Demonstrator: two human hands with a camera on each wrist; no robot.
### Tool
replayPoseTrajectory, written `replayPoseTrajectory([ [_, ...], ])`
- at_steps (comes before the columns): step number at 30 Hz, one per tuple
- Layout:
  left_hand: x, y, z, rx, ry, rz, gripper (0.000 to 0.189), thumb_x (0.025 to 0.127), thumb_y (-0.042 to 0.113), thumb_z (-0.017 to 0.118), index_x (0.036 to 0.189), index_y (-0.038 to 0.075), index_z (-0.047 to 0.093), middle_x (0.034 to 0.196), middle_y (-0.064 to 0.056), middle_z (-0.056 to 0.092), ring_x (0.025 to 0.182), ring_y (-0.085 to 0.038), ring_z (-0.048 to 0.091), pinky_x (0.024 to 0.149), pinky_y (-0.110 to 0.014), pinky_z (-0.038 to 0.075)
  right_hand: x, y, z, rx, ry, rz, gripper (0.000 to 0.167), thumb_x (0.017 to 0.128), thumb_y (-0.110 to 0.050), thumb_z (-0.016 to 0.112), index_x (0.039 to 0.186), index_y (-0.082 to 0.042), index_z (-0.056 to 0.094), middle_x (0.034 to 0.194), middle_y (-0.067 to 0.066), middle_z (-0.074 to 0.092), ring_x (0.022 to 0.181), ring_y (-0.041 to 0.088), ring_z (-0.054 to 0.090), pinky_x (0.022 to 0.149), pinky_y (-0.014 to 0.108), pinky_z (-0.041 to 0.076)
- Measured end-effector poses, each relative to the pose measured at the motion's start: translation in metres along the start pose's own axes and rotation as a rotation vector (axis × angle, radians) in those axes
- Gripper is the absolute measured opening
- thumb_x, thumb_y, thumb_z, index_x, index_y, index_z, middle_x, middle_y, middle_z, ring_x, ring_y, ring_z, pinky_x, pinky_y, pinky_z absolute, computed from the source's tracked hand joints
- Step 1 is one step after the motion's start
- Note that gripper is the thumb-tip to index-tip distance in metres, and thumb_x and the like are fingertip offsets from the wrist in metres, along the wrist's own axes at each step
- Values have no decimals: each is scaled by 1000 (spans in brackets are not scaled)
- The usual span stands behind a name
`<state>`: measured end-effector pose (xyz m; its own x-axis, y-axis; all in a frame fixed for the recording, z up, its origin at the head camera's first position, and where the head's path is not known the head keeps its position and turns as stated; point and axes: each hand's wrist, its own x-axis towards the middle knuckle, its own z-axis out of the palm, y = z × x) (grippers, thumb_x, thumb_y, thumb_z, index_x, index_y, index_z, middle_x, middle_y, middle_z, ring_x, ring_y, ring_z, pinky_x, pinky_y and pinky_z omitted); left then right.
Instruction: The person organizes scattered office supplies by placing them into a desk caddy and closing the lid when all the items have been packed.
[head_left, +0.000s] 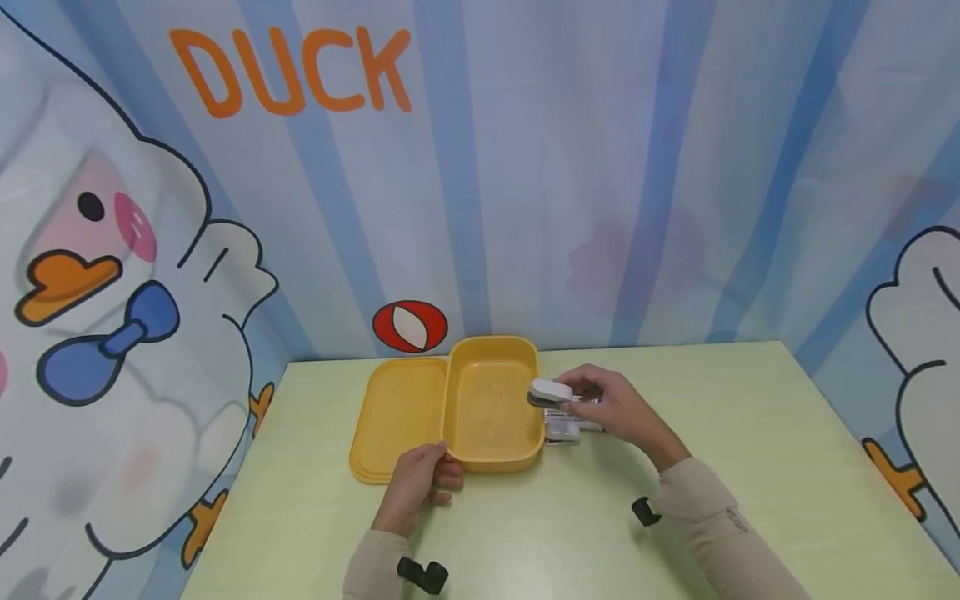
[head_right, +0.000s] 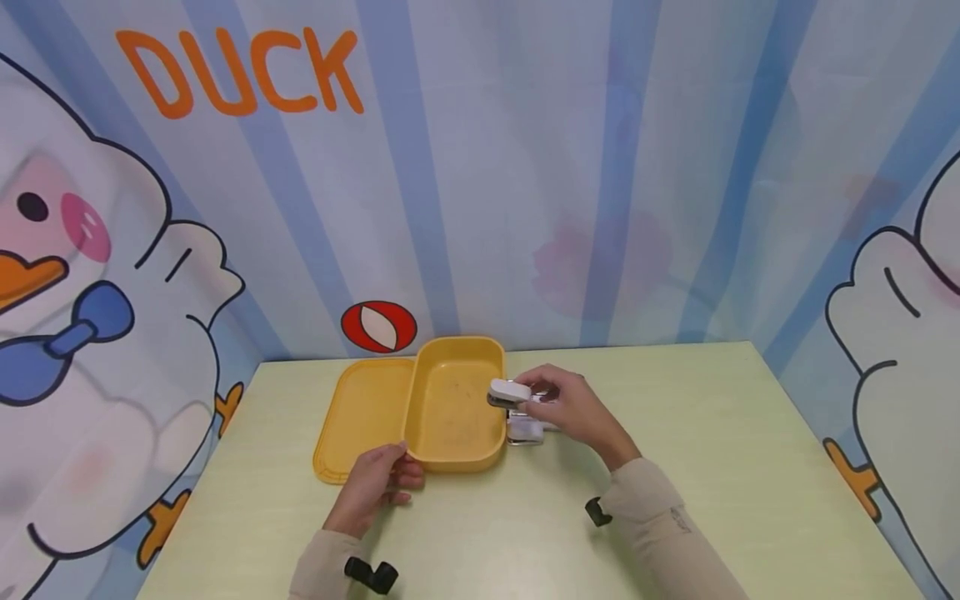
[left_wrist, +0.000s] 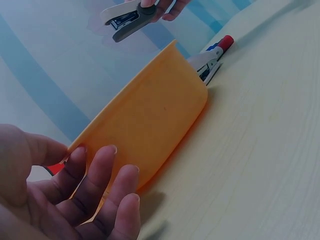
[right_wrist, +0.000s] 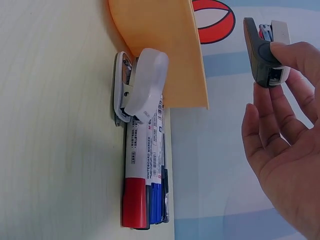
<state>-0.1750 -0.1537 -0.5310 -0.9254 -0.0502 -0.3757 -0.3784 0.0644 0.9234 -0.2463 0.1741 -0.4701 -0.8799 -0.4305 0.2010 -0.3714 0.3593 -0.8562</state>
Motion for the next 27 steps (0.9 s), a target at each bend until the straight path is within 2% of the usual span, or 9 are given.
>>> replayPoseTrajectory([
  [3, 0, 0, 0, -3, -2, 6, 35, 107, 33, 50, 102, 2, 65, 86, -6, 74, 75, -17, 72, 60, -30, 55, 4, 11, 2, 0, 4, -9, 30, 93, -12, 75, 122, -11, 69, 114, 8, 69, 99, 25, 65, 83, 36, 54],
  [8, 1, 0, -1, -10, -8, 17, 35, 107, 32, 50, 101, 2, 65, 85, -6, 73, 75, -16, 72, 58, -29, 55, 8, 11, 4, 1, -5, -19, 28, 92, -15, 76, 119, -16, 70, 114, 2, 69, 101, 20, 66, 88, 41, 55],
  [21, 2, -3, -1, -12, -17, 20, 37, 107, 35, 49, 101, 2, 65, 87, -6, 74, 77, -18, 72, 59, -30, 56, 18, 7, 13, 15, -25, 12, 29, 91, -17, 77, 119, -18, 70, 116, 2, 68, 103, 23, 65, 91, 42, 54],
  [27, 3, -3, -2, -15, -17, 23, 37, 107, 35, 48, 101, 2, 65, 86, -6, 74, 77, -19, 72, 58, -30, 56, 23, 7, 16, 15, -25, 1, 30, 91, -16, 77, 121, -17, 69, 118, 3, 68, 106, 21, 65, 95, 43, 53],
])
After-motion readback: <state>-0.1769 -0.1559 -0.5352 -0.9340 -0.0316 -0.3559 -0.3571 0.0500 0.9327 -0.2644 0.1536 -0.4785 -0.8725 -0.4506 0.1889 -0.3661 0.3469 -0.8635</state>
